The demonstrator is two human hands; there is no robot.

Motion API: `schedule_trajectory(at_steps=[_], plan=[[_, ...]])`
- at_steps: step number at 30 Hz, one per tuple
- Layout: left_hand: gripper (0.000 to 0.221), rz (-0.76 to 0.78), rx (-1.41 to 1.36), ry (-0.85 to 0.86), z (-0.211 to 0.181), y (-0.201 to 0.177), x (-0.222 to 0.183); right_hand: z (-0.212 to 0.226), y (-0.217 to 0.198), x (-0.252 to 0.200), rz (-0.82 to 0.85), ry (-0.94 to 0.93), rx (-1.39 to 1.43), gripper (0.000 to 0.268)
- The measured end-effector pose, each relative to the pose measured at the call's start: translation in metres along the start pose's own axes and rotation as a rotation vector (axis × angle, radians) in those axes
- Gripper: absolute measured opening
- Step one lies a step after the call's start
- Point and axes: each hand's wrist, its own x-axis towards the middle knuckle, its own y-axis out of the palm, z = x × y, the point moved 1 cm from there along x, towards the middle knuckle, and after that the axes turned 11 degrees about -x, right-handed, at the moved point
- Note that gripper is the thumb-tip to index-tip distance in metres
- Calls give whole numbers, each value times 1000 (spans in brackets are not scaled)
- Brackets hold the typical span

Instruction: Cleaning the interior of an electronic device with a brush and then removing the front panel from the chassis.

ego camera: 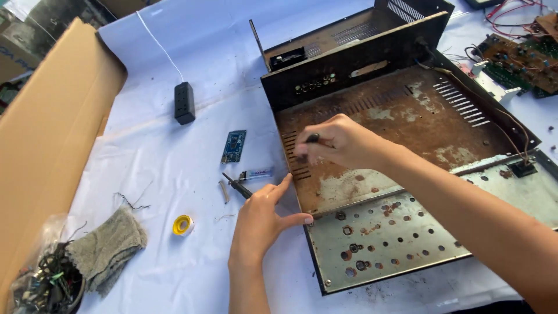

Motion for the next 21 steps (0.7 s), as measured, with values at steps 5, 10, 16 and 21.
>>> schedule_trajectory(at_steps=[5,10,16,21], plan=[[98,25,-10,-74,2,3,2,-4,12,1,99,-51,-52,18],[94,57,39,-84,8,8,2,-10,18,0,22,-57,-89,28],[94,34,60,9,13,12,1,-8,17,-1,30,89,-24,25],[97,69,44,-45,11,6,6,-5,16,0,48,85,2,26]])
